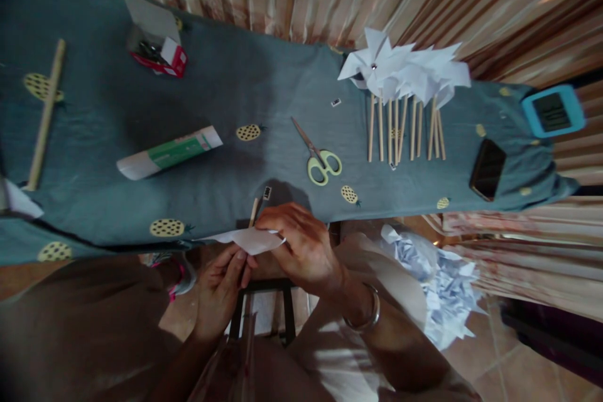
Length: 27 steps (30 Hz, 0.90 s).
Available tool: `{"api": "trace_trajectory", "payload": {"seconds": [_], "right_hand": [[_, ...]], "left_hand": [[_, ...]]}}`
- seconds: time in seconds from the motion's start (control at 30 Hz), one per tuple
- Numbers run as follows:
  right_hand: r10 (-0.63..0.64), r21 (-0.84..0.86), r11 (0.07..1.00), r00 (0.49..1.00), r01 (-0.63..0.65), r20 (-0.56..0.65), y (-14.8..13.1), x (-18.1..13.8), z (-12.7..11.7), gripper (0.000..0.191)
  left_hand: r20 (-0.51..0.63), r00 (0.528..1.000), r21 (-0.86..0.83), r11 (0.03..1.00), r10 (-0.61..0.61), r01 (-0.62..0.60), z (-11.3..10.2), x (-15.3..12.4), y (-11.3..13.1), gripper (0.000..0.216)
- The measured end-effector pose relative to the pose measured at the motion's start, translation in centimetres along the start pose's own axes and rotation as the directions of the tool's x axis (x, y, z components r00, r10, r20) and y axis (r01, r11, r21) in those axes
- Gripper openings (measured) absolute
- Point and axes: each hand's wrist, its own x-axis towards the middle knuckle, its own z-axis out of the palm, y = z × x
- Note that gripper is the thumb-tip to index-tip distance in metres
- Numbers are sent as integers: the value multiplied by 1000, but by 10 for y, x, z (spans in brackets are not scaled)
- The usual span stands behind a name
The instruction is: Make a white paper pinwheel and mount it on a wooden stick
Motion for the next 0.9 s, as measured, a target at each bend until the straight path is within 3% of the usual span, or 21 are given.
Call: {"api": "trace_trajectory", "payload": {"seconds": [0.33,0.9], "right_hand": [[1,-36,999,1000,-1,-8,7,0,6,23],[21,-40,999,1000,-21,-15,9,4,9,19]], "left_hand": [[-25,999,-77,997,-33,31,0,0,-5,48],[-19,1000,40,999,-13,14,-3,1,-4,45]]}}
